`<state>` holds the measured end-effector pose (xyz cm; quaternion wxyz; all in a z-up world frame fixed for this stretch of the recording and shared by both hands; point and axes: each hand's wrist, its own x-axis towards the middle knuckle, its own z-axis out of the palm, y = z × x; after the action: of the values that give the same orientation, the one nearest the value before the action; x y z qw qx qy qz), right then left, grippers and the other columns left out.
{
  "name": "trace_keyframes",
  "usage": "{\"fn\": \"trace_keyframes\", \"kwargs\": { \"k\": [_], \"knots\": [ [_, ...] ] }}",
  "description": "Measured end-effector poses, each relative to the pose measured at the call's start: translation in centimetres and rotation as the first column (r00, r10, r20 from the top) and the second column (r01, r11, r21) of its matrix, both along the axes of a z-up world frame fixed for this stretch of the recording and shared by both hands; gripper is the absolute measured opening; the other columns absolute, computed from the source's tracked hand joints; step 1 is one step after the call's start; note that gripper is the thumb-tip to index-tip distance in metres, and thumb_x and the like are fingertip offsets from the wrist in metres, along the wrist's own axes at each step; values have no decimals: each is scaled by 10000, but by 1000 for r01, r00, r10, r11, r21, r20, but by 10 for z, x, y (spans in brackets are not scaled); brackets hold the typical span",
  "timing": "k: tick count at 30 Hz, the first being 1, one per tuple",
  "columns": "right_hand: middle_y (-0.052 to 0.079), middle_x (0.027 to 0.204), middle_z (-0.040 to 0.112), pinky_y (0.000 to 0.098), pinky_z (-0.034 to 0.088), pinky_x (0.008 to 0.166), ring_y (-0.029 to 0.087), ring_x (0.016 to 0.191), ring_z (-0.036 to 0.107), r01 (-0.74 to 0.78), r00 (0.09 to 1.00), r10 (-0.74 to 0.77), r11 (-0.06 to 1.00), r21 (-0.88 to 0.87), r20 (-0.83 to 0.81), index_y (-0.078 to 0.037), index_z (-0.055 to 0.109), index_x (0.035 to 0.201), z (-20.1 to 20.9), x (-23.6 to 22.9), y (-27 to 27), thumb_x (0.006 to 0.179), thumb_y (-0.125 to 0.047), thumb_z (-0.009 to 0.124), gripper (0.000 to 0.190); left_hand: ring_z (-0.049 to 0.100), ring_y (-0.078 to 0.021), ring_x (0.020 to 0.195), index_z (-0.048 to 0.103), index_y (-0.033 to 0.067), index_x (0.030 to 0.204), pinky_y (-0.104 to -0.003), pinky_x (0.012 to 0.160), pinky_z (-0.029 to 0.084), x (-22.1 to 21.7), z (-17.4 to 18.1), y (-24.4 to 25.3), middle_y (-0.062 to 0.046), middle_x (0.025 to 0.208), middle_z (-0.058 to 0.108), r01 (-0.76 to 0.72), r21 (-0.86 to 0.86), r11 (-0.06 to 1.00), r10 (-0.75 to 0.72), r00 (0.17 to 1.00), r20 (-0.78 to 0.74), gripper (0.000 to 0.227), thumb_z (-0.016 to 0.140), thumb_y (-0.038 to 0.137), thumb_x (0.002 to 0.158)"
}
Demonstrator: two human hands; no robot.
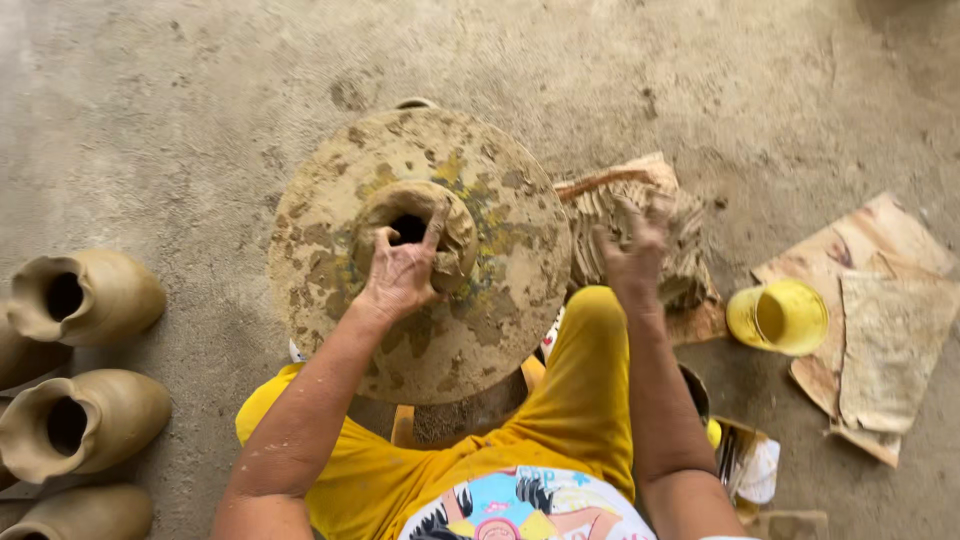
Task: The person shapes a clay vessel on a manual wheel, adds a coil of clay to the top, and uses a wooden tool and a brush with liquid clay to smooth and shape the exterior.
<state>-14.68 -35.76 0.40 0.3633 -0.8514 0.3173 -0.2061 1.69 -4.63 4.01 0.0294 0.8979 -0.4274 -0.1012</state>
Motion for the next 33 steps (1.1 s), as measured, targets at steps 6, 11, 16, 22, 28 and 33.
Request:
{"fn": "trace_keyframes", "kwargs": {
  "k": [6, 11, 16, 22, 28, 33],
  "knots": [
    [168, 1733, 81, 686, 4, 1234, 394, 1599, 9, -170, 972, 146, 979, -117, -184, -229, 325, 1635, -45, 121, 57, 1081, -412, 530, 618, 707, -231, 645, -58, 64, 1734, -416, 1074, 425, 2, -31, 0, -47, 735, 742, -55, 165, 985, 43, 996, 74, 1185, 749, 123, 867],
    [184, 1703, -75, 610, -72, 1240, 380, 1559, -117, -185, 947, 80, 928, -324, -310, -265, 231, 1653, -151, 138, 83, 1014, -699, 329, 779, 676, -329, 773, -53, 79, 1595, -579, 927, 381, 4, -11, -3, -115, 787, 703, 71, -165, 984, -70, 997, 13, 1695, 1004, 666, 406],
    [164, 1731, -75, 646, -87, 1230, 378, 1575, -135, -168, 932, 80, 960, -226, -355, -267, 215, 1668, -182, 136, 80, 1035, -641, 345, 746, 655, -238, 712, -104, 30, 1598, -475, 1037, 386, 0, -12, -12, -65, 709, 680, -37, 89, 995, 41, 998, -46, 1603, 923, 691, 561],
    [143, 1730, -79, 642, -109, 1219, 361, 1575, -145, -140, 908, 62, 977, -159, -414, -277, 229, 1651, -172, 133, 85, 1020, -653, 337, 743, 666, -159, 616, -61, 25, 1711, -386, 1070, 461, -7, -44, -19, -18, 701, 692, -113, 124, 986, 94, 984, 150, 1315, 819, 506, 860],
    [142, 1733, -58, 650, -103, 1218, 354, 1575, -120, -109, 904, -2, 966, -235, -428, -249, 237, 1653, -178, 124, 92, 1024, -679, 317, 766, 688, -232, 937, -90, 82, 1664, -513, 1149, 286, -4, 19, -33, -64, 940, 718, -212, 176, 961, 252, 936, -247, 1602, 959, 603, 571],
    [149, 1714, 35, 655, -86, 1221, 360, 1589, -77, -29, 909, -46, 985, -173, -415, -243, 250, 1648, -173, 112, 105, 1005, -688, 330, 786, 695, -223, 996, 246, 94, 1541, -436, 1150, 343, -7, 19, -36, -53, 968, 748, -186, 218, 958, 239, 939, -246, 1389, 996, 623, 499]
  ]
}}
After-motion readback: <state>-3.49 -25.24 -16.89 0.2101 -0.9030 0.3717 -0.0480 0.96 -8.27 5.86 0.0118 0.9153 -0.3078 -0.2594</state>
